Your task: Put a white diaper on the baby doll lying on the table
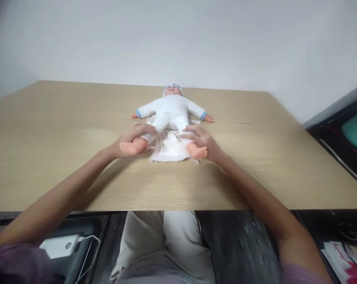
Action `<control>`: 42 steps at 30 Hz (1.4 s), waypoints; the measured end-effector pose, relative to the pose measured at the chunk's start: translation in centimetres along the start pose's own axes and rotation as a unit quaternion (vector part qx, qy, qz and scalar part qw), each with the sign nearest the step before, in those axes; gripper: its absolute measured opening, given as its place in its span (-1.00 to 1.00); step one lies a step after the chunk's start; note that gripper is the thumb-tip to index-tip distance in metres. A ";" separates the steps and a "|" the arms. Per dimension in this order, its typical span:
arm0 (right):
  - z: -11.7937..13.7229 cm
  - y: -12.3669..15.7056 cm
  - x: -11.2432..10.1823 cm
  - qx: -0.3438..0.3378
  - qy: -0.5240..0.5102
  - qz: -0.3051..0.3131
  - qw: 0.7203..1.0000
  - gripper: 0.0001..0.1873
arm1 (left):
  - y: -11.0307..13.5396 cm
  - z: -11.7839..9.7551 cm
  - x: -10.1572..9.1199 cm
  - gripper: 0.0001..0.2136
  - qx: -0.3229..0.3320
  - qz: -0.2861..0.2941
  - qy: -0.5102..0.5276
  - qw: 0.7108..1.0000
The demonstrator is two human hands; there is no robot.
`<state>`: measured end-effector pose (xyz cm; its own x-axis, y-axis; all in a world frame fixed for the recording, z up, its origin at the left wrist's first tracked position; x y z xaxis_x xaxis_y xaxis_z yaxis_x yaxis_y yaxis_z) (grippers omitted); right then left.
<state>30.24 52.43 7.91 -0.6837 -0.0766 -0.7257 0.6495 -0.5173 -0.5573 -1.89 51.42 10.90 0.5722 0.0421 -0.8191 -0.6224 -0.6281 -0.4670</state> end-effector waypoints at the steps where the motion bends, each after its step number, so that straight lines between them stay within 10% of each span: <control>1: -0.4 0.6 0.1 -0.030 0.011 0.020 0.999 -0.58 | 1.1 0.6 0.5 -0.65 0.008 0.011 -0.006 1.000; 26: -0.2 1.1 -1.6 0.096 -0.047 0.095 0.990 -0.62 | 3.1 0.2 1.7 -0.58 -0.002 0.150 -0.008 0.989; 32: 3.6 1.1 1.7 0.088 0.070 0.076 0.991 -0.12 | 2.4 -2.9 3.4 -0.45 -0.092 0.087 -0.079 0.989; 38: 3.4 1.6 3.1 0.116 0.128 0.024 0.985 -0.57 | 2.3 -3.4 4.4 -0.86 -0.114 0.040 -0.129 0.984; 42: 2.7 0.1 2.1 0.150 0.058 -0.036 0.986 -0.72 | 0.6 -1.4 2.6 -0.77 -0.141 -0.005 -0.070 0.988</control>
<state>27.94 49.92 7.47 -0.6707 0.0586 -0.7395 0.4613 -0.7478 -0.4776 -0.01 50.03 8.94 0.4861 0.1440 -0.8620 -0.4325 -0.8174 -0.3805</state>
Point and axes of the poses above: each hand's wrist, its own y-axis away from the middle knuckle, its own x-axis out of the palm, z = x × y, the point moved 4 cm from there along -y, towards the middle knuckle, and after that the axes turned 10 degrees about -y, right-handed, at the moved point
